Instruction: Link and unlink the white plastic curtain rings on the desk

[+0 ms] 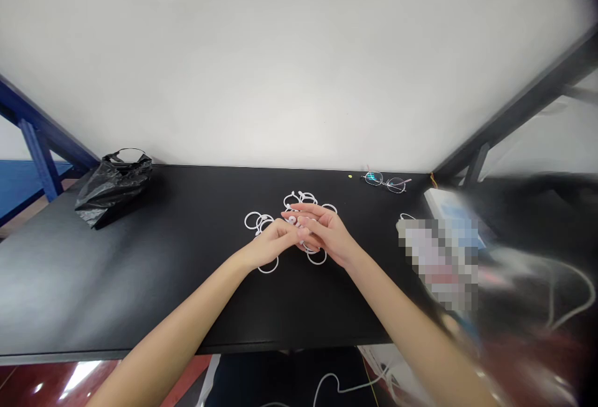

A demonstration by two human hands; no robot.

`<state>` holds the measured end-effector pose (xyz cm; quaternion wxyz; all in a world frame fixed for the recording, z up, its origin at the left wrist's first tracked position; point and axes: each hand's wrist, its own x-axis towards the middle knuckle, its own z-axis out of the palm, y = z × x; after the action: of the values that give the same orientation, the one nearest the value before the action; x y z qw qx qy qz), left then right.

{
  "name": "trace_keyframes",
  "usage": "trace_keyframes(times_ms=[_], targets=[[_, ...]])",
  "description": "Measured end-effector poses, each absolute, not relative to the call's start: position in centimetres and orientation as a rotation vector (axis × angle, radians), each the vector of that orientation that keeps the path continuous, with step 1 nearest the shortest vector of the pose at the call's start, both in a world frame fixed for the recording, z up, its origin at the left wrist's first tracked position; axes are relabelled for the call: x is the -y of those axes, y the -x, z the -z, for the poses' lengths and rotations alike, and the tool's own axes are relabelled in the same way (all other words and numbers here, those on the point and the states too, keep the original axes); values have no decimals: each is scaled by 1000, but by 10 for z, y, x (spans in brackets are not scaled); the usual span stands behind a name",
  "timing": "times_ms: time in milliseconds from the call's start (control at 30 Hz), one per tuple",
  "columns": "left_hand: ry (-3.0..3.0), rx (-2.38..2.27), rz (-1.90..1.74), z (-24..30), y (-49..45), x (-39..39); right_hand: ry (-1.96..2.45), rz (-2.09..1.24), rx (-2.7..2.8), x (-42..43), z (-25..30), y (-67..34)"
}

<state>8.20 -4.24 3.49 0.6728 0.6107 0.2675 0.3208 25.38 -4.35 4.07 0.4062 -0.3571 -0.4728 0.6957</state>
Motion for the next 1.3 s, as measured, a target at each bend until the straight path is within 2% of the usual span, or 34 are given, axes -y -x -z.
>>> trace_keyframes(times_ms=[400,600,900,1133,1300], targets=[[-987,-378,-705,-31,-71,35,688,-2078,1180,37,-33,-259],[-905,-521,-803,-31,-77,34,738,-2078,1068,40,-28,-249],[-1381,-789,-939,-21,-79,27,936,-1912,1197,48,-30,-242],[-2065,-917,-883,-21,-73,34,1002,-1886,1219,52,-28,-236],[-2109,-901,-742,-31,-60,31,923,-1840,1319,56,-33,-232]])
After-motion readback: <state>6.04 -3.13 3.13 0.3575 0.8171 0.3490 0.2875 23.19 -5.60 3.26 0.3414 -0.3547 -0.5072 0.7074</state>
